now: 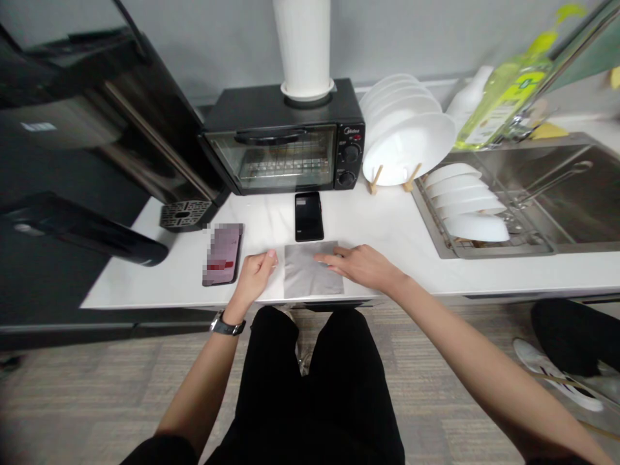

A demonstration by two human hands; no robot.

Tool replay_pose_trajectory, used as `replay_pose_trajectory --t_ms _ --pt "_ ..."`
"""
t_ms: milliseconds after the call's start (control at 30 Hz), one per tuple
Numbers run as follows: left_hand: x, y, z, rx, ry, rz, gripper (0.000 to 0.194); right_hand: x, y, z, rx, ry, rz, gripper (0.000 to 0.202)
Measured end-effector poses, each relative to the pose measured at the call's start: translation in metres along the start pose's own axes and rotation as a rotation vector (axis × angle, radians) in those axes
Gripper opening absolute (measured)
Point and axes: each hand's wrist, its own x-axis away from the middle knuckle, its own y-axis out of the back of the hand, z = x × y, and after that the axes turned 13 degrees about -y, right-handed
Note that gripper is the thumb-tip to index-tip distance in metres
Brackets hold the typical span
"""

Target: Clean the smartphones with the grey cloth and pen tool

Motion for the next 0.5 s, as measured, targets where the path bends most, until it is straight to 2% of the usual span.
replay_pose_trajectory --t_ms 100,233,367,500 --pt "0.000 -0.001 0.001 0.006 -0.003 -0.018 0.057 0.002 0.002 0.004 0.001 -0.055 -0.018 0.050" --pt "0.000 -0.004 0.005 0.005 -0.003 -0.035 0.060 -0.010 0.005 0.006 -0.005 -0.108 -0.015 0.048" --pt "0.000 -0.006 0.009 0.008 0.001 -0.048 0.061 -0.018 0.003 0.004 0.028 -0.079 0.040 0.044" --pt "0.001 -0.006 0.011 0.025 0.005 -0.061 0.062 -0.012 0.000 0.002 0.031 -0.059 0.041 0.043"
